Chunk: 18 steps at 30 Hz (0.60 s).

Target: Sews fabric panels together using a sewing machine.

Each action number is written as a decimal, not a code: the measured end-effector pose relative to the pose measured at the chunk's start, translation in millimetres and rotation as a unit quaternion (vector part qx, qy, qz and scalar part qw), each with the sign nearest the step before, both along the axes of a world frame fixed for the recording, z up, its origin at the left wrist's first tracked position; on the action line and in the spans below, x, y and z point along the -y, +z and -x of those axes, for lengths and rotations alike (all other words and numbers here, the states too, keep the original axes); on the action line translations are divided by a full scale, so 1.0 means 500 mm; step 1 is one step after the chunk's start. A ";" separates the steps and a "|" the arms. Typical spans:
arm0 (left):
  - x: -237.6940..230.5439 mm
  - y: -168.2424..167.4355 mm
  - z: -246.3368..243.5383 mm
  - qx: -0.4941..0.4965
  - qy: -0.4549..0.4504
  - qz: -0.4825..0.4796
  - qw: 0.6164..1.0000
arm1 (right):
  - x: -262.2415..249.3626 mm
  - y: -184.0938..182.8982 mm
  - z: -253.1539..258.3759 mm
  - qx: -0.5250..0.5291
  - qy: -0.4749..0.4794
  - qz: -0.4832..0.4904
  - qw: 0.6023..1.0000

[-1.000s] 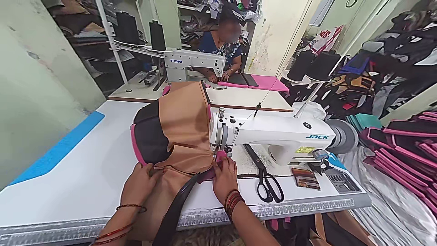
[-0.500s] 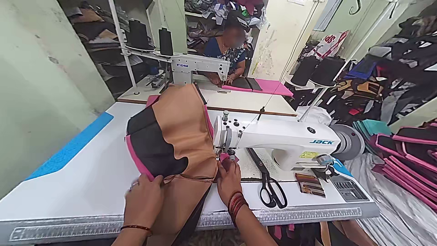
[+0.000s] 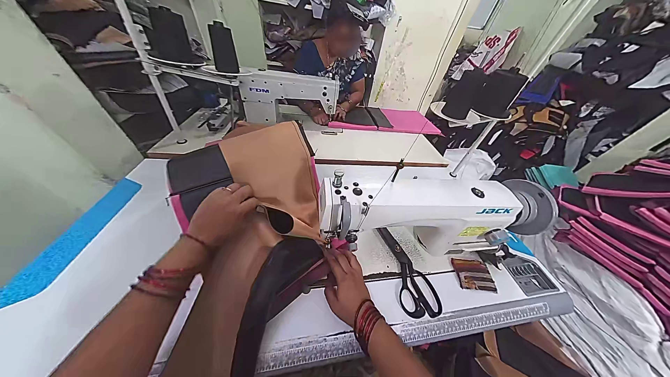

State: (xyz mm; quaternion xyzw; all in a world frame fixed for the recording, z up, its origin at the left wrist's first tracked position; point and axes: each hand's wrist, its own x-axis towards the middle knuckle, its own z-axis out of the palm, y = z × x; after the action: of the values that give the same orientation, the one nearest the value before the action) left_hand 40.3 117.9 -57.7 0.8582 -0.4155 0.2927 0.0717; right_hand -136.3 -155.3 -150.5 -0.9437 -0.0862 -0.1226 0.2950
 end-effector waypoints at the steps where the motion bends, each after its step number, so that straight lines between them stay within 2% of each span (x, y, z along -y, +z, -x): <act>1: -0.015 -0.016 -0.034 -0.022 -0.035 -0.013 0.999 | 0.002 0.001 -0.001 -0.010 0.000 -0.008 1.000; 3: -0.036 -0.072 -0.050 -0.105 -0.037 0.017 0.994 | 0.002 0.008 -0.002 -0.029 -0.003 -0.017 0.999; 5: -0.053 -0.138 -0.018 -0.208 0.008 0.088 0.974 | 0.002 0.018 -0.005 -0.060 -0.002 -0.012 0.998; 6: -0.058 -0.158 0.000 -0.223 0.023 0.116 0.968 | 0.002 0.019 -0.007 -0.069 0.000 -0.014 0.998; 12: -0.053 -0.178 0.142 -0.238 0.100 0.161 0.953 | 0.016 0.006 -0.011 -0.036 -0.002 -0.101 0.994; 18: -0.005 -0.183 0.292 -0.171 0.197 0.199 0.945 | 0.024 -0.011 -0.010 0.016 -0.007 -0.131 0.991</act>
State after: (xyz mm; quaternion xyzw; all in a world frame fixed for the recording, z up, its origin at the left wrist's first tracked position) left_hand -105.9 120.2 -149.1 0.9282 -0.1532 0.2267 0.2523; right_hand -131.4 -167.4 -156.0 -0.8952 -0.0678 -0.1500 0.4141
